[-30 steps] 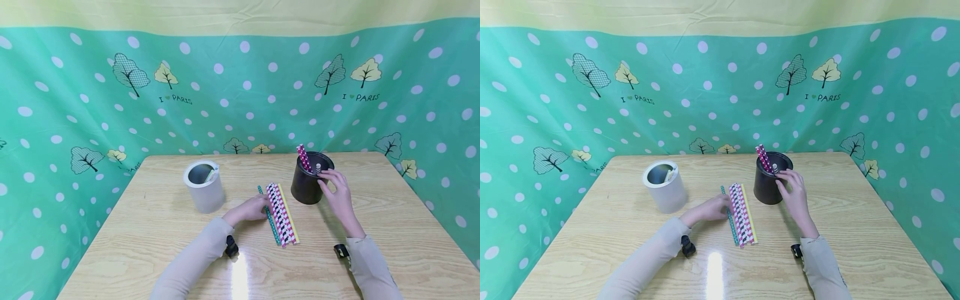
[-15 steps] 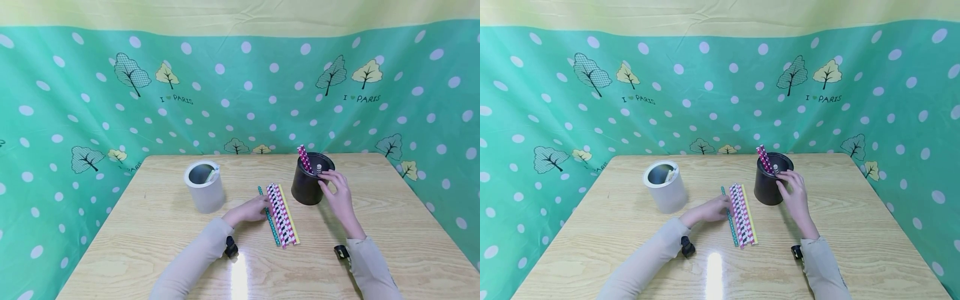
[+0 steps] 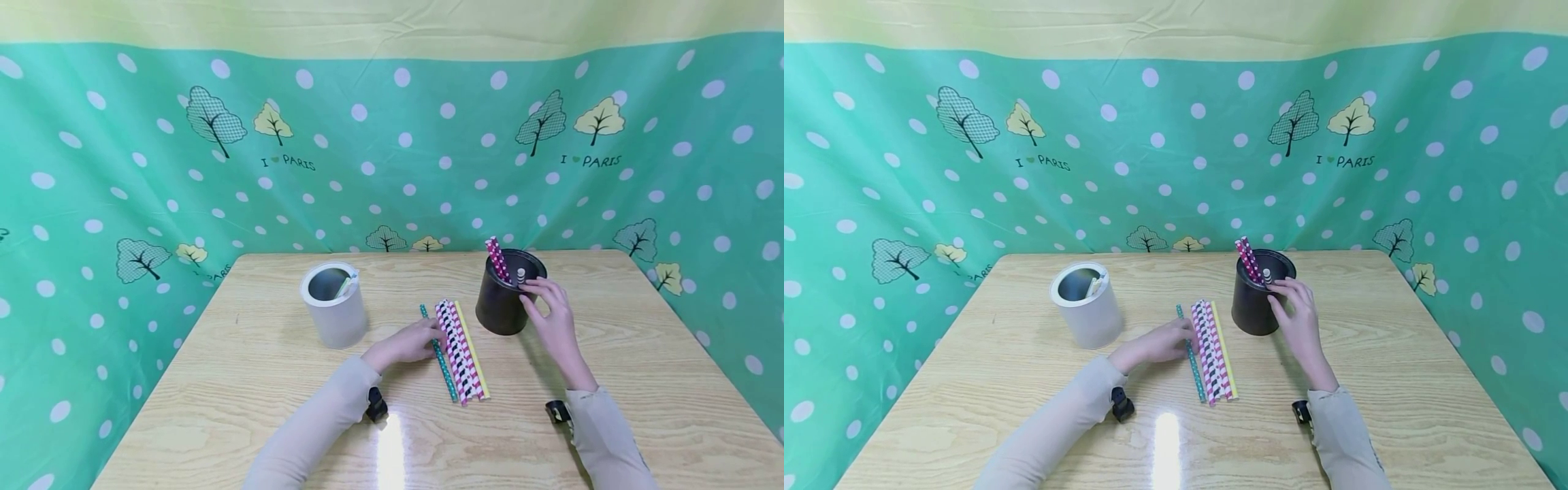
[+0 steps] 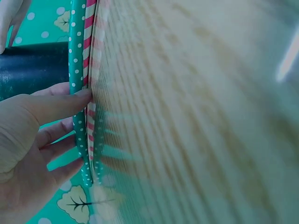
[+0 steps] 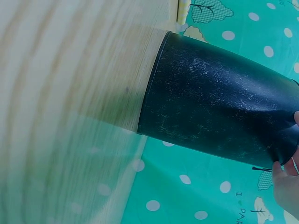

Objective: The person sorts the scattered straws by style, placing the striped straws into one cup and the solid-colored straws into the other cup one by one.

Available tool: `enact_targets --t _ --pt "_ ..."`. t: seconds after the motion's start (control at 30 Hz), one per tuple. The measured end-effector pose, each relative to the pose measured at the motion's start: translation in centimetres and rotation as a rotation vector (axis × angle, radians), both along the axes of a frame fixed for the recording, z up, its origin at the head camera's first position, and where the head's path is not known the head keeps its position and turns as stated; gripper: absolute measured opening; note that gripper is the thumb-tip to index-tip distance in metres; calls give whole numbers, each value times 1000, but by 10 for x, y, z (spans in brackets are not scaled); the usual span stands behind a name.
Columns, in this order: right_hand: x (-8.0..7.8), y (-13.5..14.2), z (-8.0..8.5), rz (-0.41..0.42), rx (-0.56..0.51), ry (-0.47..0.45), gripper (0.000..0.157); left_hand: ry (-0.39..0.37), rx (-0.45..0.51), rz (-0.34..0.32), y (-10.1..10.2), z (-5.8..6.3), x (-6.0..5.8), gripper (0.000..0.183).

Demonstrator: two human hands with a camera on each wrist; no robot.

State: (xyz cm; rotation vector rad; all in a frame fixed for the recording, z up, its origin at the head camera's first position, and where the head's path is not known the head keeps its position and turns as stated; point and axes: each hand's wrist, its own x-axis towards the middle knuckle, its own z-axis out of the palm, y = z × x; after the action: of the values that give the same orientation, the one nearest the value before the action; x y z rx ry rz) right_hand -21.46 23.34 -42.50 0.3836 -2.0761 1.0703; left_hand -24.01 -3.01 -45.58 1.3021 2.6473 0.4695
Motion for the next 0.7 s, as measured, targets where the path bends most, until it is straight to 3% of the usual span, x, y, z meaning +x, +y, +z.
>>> enact_targets --t 0.2,0.7 --pt "0 0 0 5 -4 0 18 54 57 -8 -2 1 -2 11" --pt "1 -1 1 -2 -6 -20 18 51 152 58 -5 10 -1 18"
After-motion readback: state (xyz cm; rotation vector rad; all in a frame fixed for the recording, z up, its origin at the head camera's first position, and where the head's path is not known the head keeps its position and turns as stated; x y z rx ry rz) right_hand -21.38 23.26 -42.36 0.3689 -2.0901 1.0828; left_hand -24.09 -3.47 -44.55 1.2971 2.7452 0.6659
